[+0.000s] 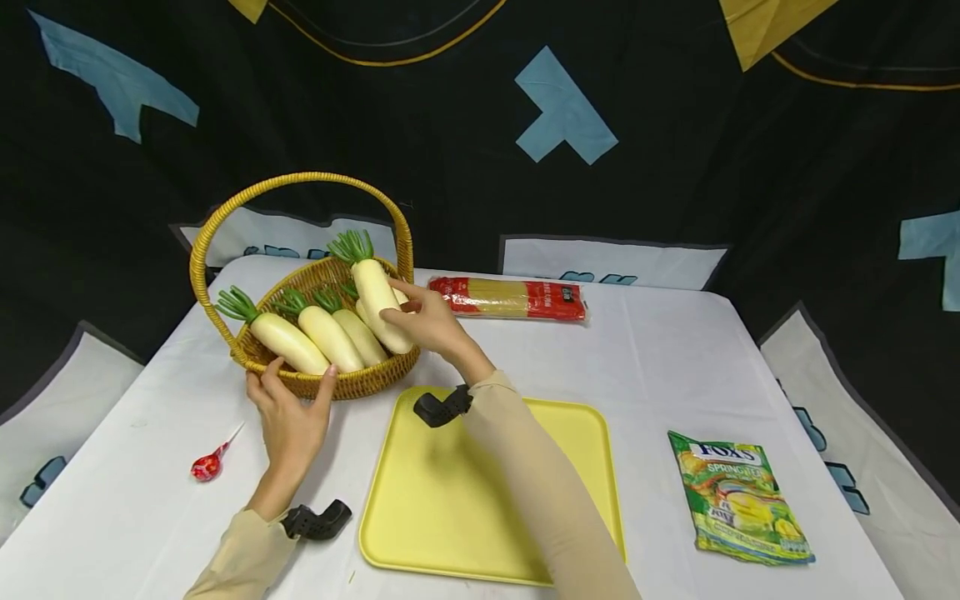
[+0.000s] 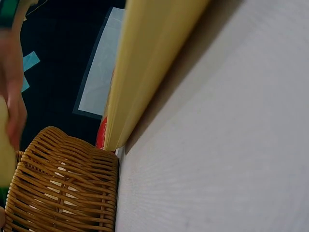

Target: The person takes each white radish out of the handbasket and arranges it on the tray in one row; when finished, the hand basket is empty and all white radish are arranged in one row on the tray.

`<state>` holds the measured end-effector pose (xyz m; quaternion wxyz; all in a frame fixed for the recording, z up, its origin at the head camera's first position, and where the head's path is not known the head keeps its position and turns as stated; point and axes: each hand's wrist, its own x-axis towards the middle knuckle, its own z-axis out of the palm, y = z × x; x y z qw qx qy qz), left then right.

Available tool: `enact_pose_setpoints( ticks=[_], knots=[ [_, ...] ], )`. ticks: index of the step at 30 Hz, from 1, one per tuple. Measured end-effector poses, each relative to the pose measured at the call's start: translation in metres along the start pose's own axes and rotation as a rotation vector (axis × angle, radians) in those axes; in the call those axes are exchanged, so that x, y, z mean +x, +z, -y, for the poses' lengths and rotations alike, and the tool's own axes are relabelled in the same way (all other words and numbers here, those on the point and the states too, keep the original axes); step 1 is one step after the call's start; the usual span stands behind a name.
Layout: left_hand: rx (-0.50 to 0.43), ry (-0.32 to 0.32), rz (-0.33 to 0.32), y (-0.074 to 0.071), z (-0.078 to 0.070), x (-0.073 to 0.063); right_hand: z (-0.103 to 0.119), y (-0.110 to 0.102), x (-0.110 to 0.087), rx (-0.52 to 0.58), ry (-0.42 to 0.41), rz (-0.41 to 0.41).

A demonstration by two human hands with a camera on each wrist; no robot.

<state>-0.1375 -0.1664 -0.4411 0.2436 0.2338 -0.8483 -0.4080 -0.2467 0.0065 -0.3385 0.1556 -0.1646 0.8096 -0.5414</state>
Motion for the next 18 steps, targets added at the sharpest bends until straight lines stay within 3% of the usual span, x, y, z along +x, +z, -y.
enact_pose_setpoints(
  ticks=[9,18],
  knots=[
    [-0.003,-0.004,0.003,0.0,0.002,0.001,-0.01,-0.007,-0.061,0.059,0.037,-0.124],
    [-0.004,-0.005,0.009,0.001,0.0,0.001,-0.047,0.017,-0.124,0.078,0.077,-0.202]
  ],
)
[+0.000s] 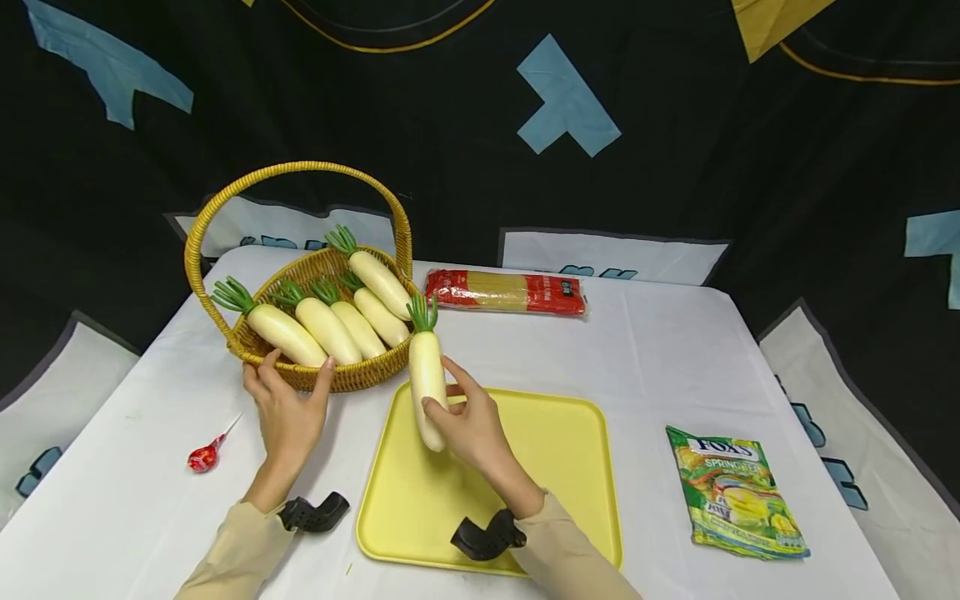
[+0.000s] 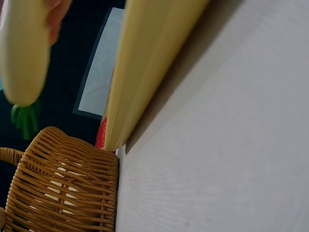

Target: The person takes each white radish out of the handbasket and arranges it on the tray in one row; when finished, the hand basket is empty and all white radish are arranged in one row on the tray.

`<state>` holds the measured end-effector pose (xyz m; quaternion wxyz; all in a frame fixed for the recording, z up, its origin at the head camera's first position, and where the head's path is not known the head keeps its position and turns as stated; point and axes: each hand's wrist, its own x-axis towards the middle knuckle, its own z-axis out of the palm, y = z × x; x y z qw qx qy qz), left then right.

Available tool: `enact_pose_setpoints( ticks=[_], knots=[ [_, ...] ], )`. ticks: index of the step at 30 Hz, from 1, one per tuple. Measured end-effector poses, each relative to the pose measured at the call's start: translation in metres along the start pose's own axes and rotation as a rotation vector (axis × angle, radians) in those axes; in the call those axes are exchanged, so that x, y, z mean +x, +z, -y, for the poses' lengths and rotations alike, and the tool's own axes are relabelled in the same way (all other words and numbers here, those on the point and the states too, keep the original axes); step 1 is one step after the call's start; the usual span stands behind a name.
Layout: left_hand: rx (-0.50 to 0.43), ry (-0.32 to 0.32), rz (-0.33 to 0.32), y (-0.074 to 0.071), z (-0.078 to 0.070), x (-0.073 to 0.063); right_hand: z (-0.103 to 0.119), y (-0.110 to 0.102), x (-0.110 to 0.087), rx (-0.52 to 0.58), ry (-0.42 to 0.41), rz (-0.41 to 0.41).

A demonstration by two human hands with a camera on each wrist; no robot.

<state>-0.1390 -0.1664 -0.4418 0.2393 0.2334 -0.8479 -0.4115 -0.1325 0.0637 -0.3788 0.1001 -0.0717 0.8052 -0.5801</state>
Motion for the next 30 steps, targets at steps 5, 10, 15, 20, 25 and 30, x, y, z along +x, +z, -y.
enact_pose_setpoints(
  ticks=[5,10,15,20,25,30],
  knots=[
    [0.003,0.004,-0.002,0.0,0.0,-0.001,-0.022,0.009,-0.027,-0.056,0.008,-0.004],
    [0.002,0.007,-0.006,0.0,0.0,0.0,-0.033,0.018,-0.045,-0.035,0.035,0.026],
    [-0.003,0.006,-0.001,0.0,0.0,0.0,-0.038,0.031,-0.052,-0.013,0.049,0.084],
    [-0.001,-0.002,0.001,0.0,0.0,0.0,-0.038,0.044,-0.053,-0.067,0.015,0.08],
    [-0.006,0.01,-0.011,-0.001,0.0,0.001,-0.038,0.055,-0.053,-0.191,-0.06,0.056],
    [-0.012,0.023,-0.018,-0.001,0.0,0.001,-0.038,0.059,-0.053,-0.303,-0.108,0.026]
  ],
)
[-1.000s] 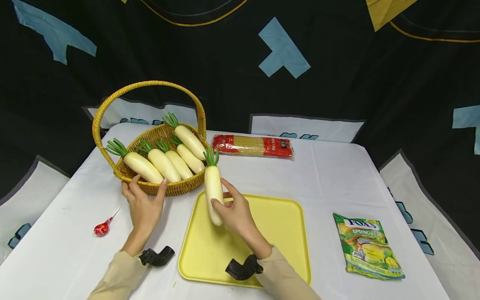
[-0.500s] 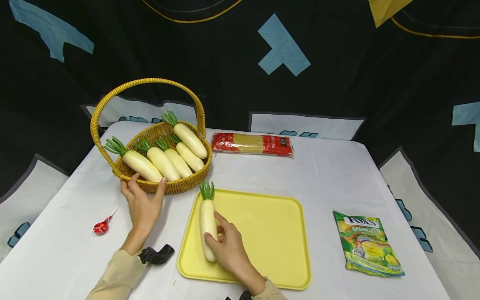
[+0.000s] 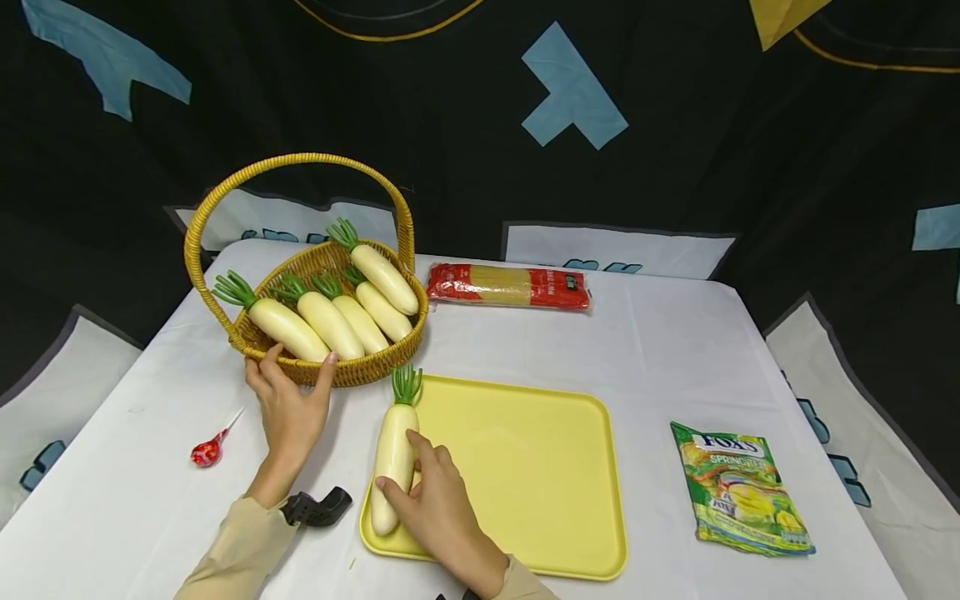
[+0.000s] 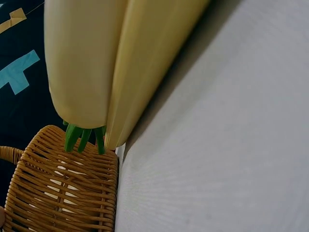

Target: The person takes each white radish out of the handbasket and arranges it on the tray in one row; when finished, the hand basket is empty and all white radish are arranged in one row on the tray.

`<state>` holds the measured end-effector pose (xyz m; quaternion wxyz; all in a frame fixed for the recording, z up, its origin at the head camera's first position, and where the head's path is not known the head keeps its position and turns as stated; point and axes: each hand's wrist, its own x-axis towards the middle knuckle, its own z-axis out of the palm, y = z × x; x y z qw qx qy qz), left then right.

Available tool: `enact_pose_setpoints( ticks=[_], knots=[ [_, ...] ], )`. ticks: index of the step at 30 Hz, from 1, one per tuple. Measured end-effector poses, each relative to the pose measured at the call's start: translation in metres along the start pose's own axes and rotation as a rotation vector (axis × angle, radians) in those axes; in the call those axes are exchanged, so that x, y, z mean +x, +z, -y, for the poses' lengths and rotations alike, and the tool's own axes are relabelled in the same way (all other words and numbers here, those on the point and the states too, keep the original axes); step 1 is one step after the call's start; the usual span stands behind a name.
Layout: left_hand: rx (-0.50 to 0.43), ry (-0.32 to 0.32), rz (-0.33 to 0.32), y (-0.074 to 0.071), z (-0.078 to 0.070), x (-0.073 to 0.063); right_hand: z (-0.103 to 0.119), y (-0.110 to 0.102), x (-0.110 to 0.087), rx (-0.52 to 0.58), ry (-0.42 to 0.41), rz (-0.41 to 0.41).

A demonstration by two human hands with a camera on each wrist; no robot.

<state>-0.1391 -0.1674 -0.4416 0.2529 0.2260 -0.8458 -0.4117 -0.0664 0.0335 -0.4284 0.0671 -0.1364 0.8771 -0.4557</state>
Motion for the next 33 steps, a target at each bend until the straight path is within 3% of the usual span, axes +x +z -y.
enact_pose_setpoints(
  ticks=[10,16,27,33],
  knots=[
    [0.001,-0.001,-0.01,0.0,-0.001,0.0,0.0,-0.006,0.005,-0.072,-0.016,-0.002],
    [0.005,-0.015,-0.003,0.0,-0.001,-0.001,0.0,-0.017,0.018,-0.092,-0.064,-0.033],
    [0.008,-0.018,-0.001,0.0,-0.001,-0.001,0.02,-0.049,0.067,-0.101,-0.152,-0.063],
    [0.007,-0.017,0.003,-0.001,-0.001,-0.002,0.042,-0.058,0.103,-0.154,-0.269,-0.071]
  ],
)
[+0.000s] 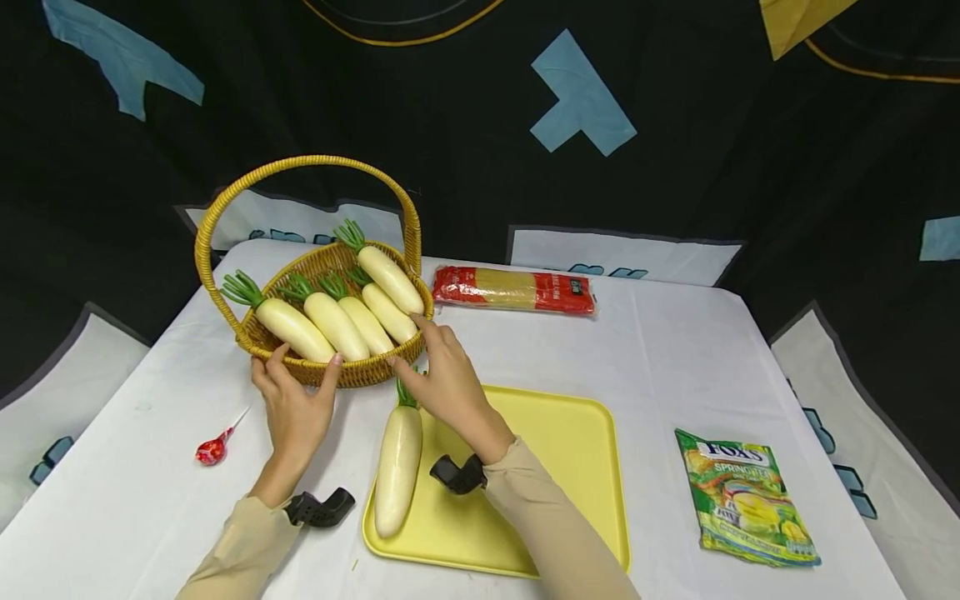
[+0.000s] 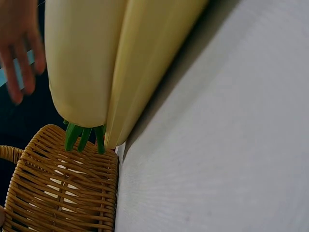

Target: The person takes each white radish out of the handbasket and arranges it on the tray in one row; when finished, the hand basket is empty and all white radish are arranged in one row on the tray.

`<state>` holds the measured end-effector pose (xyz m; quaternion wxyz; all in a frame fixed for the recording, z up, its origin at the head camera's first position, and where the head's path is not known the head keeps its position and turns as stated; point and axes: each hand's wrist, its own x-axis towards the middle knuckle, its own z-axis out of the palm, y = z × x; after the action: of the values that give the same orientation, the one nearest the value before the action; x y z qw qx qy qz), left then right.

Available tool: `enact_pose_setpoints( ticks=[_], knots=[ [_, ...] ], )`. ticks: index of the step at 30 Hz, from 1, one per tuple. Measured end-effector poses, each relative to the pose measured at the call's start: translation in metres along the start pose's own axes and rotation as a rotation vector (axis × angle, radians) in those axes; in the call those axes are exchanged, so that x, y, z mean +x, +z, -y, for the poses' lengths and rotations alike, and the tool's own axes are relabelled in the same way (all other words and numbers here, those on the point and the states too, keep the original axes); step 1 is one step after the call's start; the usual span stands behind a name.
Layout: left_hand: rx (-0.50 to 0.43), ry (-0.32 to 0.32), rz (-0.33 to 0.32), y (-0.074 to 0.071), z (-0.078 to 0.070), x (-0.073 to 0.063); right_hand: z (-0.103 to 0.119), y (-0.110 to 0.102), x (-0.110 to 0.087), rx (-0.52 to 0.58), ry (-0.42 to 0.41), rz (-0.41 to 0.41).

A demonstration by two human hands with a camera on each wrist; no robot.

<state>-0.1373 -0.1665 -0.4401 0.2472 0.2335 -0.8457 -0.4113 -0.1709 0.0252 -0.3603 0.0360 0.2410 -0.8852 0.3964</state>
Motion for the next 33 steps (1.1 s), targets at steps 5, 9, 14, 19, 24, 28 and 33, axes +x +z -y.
enact_pose_setpoints(
  ticks=[5,9,14,19,24,28,33],
  knots=[
    [0.0,0.007,-0.001,0.0,0.001,0.0,0.01,0.002,0.033,-0.025,-0.066,0.068],
    [0.007,0.013,0.0,0.0,0.001,0.0,0.017,0.009,0.055,-0.043,-0.077,0.168],
    [0.008,0.022,-0.006,0.0,0.001,0.0,0.023,0.019,0.078,-0.12,-0.092,0.277],
    [0.012,0.02,-0.005,-0.001,0.001,0.0,0.029,0.031,0.094,-0.165,-0.087,0.378],
    [0.01,0.026,-0.005,-0.001,0.001,0.0,0.031,0.042,0.104,-0.22,-0.105,0.436],
    [0.012,0.024,-0.001,-0.002,0.0,0.0,0.031,0.05,0.109,-0.269,-0.096,0.475],
    [0.016,0.018,-0.007,-0.002,0.0,-0.001,0.028,0.062,0.113,-0.282,-0.075,0.52]
  ],
)
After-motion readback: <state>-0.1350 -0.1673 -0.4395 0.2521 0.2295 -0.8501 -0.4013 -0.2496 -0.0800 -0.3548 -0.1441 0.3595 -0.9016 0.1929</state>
